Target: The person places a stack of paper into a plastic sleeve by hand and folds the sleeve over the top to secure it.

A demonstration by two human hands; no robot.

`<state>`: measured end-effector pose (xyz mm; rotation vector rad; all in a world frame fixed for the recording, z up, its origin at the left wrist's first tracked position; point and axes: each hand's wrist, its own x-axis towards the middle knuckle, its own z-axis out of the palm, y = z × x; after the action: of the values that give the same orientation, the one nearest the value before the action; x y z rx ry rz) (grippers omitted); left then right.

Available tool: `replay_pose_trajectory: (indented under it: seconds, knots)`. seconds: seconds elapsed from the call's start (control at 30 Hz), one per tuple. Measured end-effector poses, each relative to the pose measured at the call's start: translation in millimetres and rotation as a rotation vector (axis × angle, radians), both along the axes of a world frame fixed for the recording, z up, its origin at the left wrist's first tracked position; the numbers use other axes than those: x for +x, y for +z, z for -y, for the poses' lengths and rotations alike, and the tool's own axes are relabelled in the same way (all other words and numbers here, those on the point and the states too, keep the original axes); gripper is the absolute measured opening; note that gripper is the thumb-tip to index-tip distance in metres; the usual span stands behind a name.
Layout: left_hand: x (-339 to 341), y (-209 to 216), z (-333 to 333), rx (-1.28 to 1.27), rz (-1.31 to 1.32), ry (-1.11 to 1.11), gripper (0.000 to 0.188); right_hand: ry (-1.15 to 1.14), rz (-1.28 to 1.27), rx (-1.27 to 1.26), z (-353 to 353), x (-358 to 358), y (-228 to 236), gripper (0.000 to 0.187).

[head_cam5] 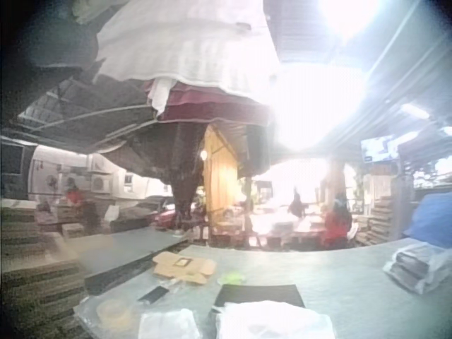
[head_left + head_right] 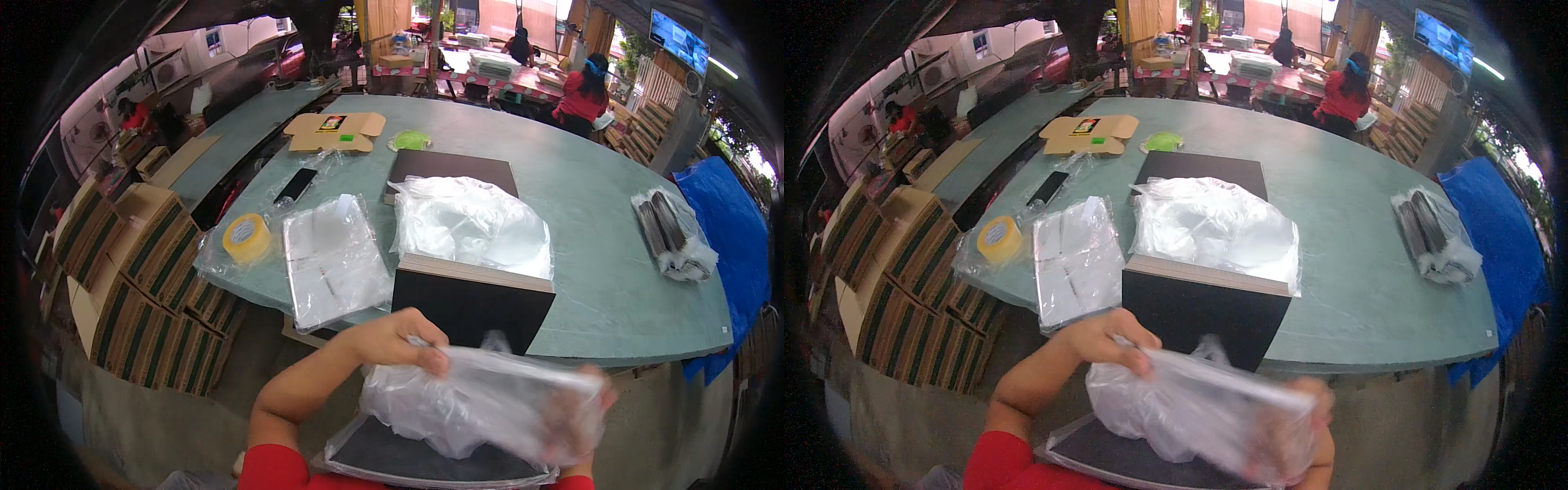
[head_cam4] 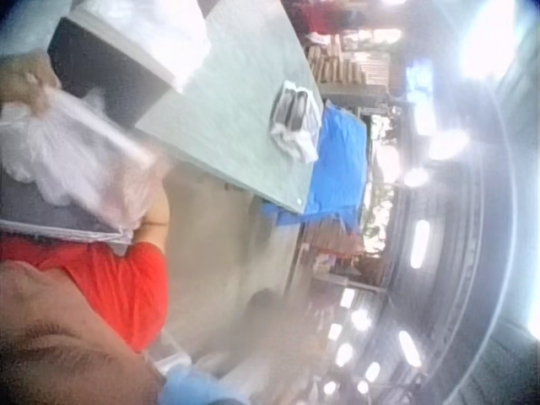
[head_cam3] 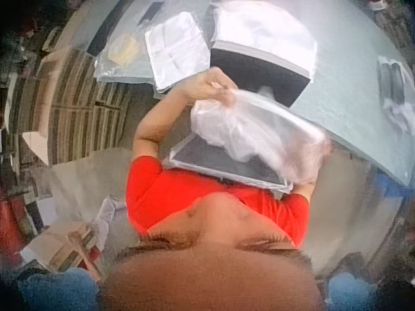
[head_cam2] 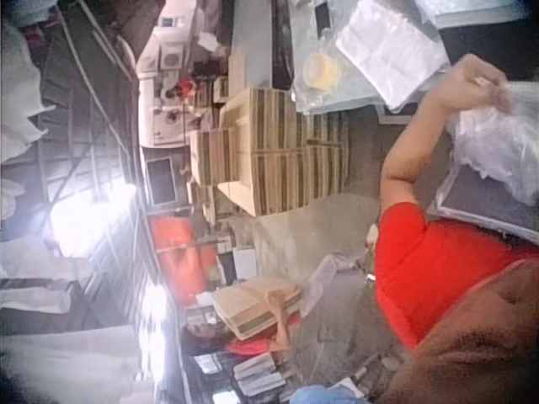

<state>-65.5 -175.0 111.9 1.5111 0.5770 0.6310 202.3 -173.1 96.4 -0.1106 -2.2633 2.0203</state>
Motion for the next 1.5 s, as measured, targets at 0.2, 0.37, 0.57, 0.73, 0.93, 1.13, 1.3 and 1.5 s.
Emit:
replay_pose_trajectory:
  seconds: [0.2,0.37,0.57,0.73,0.93,1.13,1.3,1.5]
  knots:
    - [31.5,21.0,17.3,0.407,-0.471,-0.429,0.017,-0.199,0.683,1.108,-28.6,30.8,-25.2,0.030]
    - [-4.9,-36.6,3.4,0.803,-1.356,0.037,0.012,0.250,0.602,1.043,4.7,7.0,49.3,0.017]
    - [37.2,-24.2,48.5,1.218,-0.721,-0.342,0.013,-0.521,0.412,1.949,-44.8,60.4,-33.3,0.020]
    - [-1.1,-47.3,19.4,0.639,-1.235,-0.124,0.016,-0.275,0.599,0.839,-37.7,33.0,14.5,0.017]
    - [-9.2,-17.2,42.2,0.335,-0.475,0.438,0.015,-1.746,-0.068,0.927,-82.5,52.6,9.4,0.021]
    - [-49.5,-59.4,-19.7,0.780,-0.675,1.266,0.048,-1.343,0.107,1.160,-50.6,5.4,-21.4,0.059]
    - [-20.5,-42.0,-13.1,0.804,-0.907,0.925,0.068,-1.320,0.242,1.281,-55.2,27.4,-20.1,0.063]
    - [-35.4,-38.1,1.8,1.052,-0.453,0.832,0.047,-1.232,-0.020,0.440,-30.1,69.4,-8.3,0.036]
